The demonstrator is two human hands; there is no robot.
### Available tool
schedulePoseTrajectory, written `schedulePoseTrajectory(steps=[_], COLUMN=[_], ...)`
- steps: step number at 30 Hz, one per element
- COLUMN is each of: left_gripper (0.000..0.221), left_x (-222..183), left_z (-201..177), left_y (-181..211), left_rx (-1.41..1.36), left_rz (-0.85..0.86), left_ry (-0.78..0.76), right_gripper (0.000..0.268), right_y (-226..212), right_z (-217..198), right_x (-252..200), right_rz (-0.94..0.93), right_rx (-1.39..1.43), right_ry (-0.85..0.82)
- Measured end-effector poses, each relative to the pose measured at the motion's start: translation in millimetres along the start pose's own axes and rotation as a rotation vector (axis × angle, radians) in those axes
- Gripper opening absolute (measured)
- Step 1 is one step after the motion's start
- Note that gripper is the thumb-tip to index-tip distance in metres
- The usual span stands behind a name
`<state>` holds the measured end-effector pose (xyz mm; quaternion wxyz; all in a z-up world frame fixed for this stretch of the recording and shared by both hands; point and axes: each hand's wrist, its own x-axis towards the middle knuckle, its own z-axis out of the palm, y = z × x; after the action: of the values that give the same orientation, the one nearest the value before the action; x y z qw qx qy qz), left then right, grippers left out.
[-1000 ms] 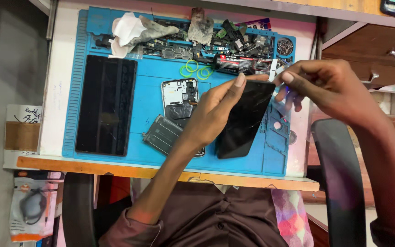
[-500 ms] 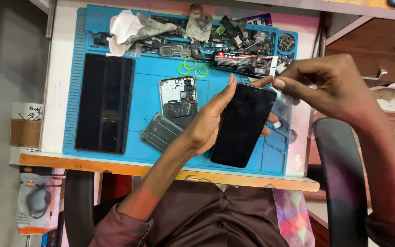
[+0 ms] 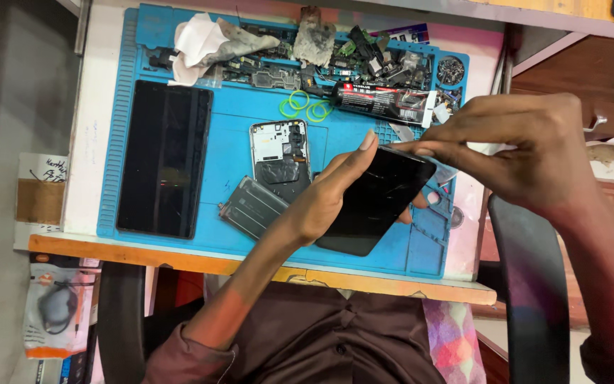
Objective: The person prying open a phone casing by hand, removes the battery and internal components using a screwdriver, and applies a protective film to a screen.
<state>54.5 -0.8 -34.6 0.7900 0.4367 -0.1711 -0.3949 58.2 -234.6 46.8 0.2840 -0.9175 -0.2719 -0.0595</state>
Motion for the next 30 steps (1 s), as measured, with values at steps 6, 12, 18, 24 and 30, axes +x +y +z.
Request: schedulePoseTrajectory(steps=[6, 12, 18, 24, 30], left_gripper=[0.084, 0.086, 0.081, 0.081, 0.080], left_x=[-2.5, -2.7, -11.3, -14.6, -17.9], left_z=[-1.0, 0.6, 1.9, 3.1, 9.5], left_y=[-2.1, -3.0, -2.1, 0.1, 2.1], left_rx=[0.033, 0.043, 0.024, 0.035, 0.081], left_rz=[-0.052, -0.016, -0.004, 0.066, 0.031], left_ry=[-0.033, -0.058, -0.076, -0.130, -0.114], right_gripper=[0.013, 0.016, 0.008, 0.009, 0.014], right_y=[-4.3, -8.5, -15.2, -20.3, -26.3], right_z=[-16.2, -17.8, -31.6, -26.2, -13.9], right_x=[13.9, 25.5, 23.7, -4.1, -21.9], right_rz=[-0.065, -0.197, 0.042, 0.189, 0.038], right_rx=[-0.028, -0.092, 0.005, -0.045, 0.033], right_ry=[-0.168, -0.191, -0.343, -0.274, -0.071])
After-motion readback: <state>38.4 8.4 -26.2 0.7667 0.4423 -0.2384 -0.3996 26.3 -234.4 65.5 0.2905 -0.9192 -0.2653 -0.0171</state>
